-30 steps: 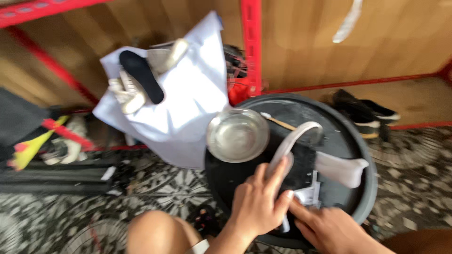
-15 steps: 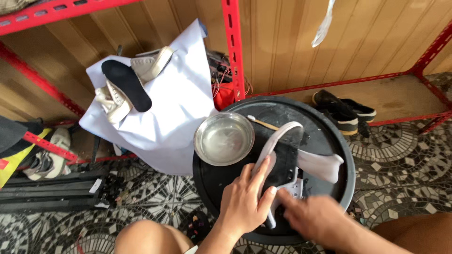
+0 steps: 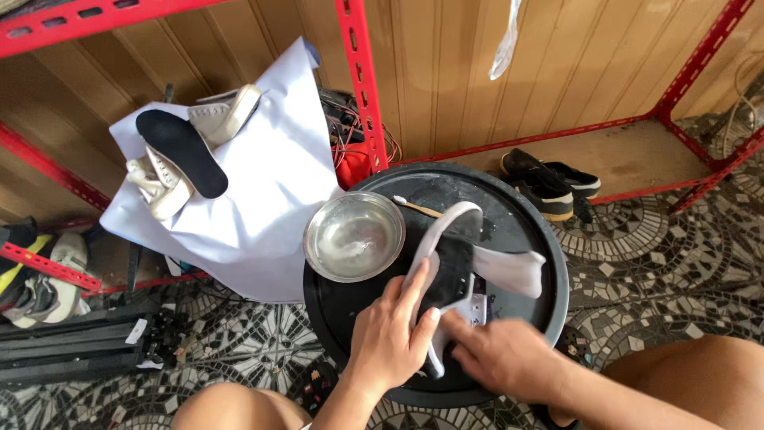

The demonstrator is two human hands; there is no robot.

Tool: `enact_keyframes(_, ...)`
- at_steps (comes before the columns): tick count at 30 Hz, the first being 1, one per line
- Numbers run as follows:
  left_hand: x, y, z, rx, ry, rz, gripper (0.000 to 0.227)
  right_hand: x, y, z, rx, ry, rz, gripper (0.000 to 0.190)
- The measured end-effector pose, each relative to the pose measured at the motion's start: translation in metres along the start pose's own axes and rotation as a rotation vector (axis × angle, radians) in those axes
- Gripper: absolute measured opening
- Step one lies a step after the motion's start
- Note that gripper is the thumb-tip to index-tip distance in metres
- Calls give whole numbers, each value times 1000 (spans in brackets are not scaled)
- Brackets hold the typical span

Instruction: The person cleans a black and white sneaker using a brush and a toothbrush, dipping them into a bowl of water. They scrub the shoe's upper, sole, and sides, then wipe it with a cloth.

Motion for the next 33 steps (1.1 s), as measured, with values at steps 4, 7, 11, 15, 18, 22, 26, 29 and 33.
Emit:
enact_keyframes(4,1,3,13,86,-34,25,71,10,11,-20,-105,220,110,76)
enact_keyframes(7,1,3,13,75,-29,11,71,29,2,-5,-82,310,-34,70)
enact_keyframes(11,2,4,18,96,-62,5,70,22,11,-28,-199,36,-240,66)
enact_keyframes(15,3,5,11,25,-37,-11,69,7,18,0,-29,-181,-117,73)
enact_keyframes(18,0,1,13,70,-28,20,71,11,25,-7,41,269,-85,32)
enact_keyframes(22,-3,3,12,82,-22,23,71,11,20,-7,-140,335,104,35)
enact_keyframes(26,-5,3,18,111,-48,24,73,23,21,-33,-147,243,203,63)
enact_keyframes(29,-2,0,3,17,-10,12,72,20,13,-29,-136,100,-247,32)
enact_keyframes(33,-2,3,8,61,-19,33,72,38,7,-14,-291,17,-256,67)
Point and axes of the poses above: each hand's wrist, its own y-axis towards the middle knuckle, its own x-axis out of the back of the hand, z = x × y, the point moved 6 cm from there along y, towards the middle knuckle, and after that the axes turned 13 degrees about -y, right-handed, at the moved point
